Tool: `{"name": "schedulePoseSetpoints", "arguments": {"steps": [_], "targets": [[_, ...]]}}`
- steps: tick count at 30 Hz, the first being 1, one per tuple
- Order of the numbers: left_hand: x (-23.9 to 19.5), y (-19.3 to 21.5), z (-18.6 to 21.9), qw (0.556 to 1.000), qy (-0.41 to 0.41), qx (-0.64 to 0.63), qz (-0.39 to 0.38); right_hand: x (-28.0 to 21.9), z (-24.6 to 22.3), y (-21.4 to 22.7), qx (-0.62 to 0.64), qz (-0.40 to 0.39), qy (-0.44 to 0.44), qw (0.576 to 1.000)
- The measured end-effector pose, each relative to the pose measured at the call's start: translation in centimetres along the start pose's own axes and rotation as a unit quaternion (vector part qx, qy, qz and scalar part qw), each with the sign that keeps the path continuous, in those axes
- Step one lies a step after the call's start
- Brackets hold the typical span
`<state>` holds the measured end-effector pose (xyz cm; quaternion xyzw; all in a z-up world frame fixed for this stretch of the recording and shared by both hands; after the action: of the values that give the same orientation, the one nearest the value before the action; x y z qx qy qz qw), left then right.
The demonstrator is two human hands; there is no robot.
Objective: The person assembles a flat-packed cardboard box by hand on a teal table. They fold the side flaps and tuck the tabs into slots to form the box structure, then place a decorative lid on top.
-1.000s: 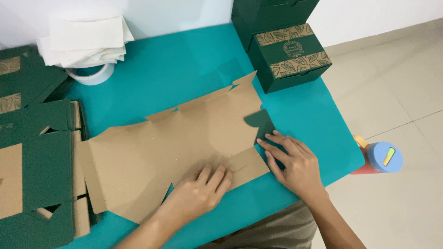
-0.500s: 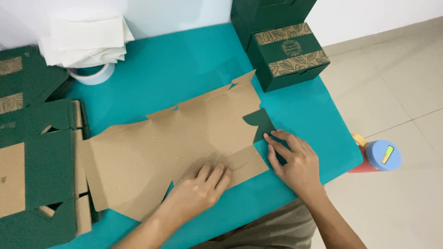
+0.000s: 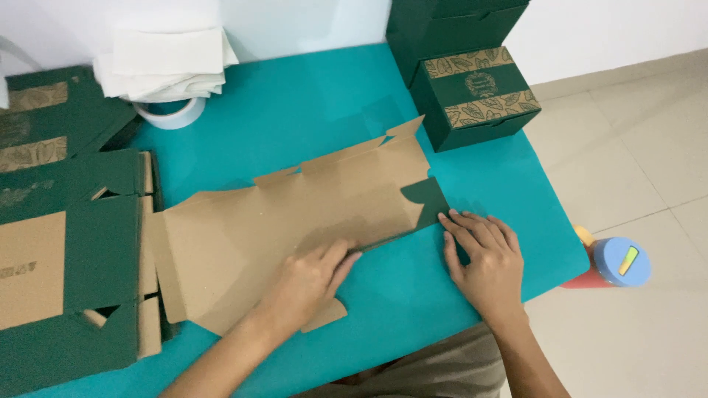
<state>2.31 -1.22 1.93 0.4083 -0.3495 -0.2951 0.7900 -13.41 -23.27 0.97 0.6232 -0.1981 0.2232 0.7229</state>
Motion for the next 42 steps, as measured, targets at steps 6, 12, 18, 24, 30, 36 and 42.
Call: {"name": "schedulePoseSetpoints", "arguments": {"steps": [6,12,18,24,30,36,42], "targets": [[2.2,1.4,0.1,0.995,0.096,-0.014,-0.038,2.0,-1.6,1.1,0.081,-0.008,-0.061,0.995],[1.5,-2.9,-2.0,0.995,0.062,0.016,0.071,0.5,-2.4,0.3,0.165,-0.055,0.041,0.984],[1.7,-3.2,-2.6,0.995,0.043,-0.058,0.064,0.6,-2.5,-0.1,0.131,-0.062,0.045,0.988],[2.0,-2.7,-3.3,0.995,0.045,-0.084,0.029,1.9,-3.9,0.3,0.120,-0.034,0.097,0.987],[1.8,-2.5,-3.5,0.998,0.035,-0.050,0.015,1.6,-4.8,0.3,0.103,-0.049,0.072,0.991],[2.2,-1.8,-5.3,0.993,0.017,-0.105,-0.046,1.3,-5.9,-0.2,0.110,-0.069,0.062,0.990],[2.0,1.0,-3.7,0.994,0.015,-0.094,-0.050,1.4,-6.8,-0.4,0.088,-0.072,0.067,0.991]]}}
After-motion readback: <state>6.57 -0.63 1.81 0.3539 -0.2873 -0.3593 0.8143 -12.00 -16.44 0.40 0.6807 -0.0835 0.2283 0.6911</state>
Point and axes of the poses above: each hand's wrist, its own x-axis towards the middle knuckle, its own y-axis out of the back of the hand, z = x × y, the point moved 1 cm from there along x, towards the middle knuckle, and after that the axes turned 15 degrees about y, right-handed, at the moved point
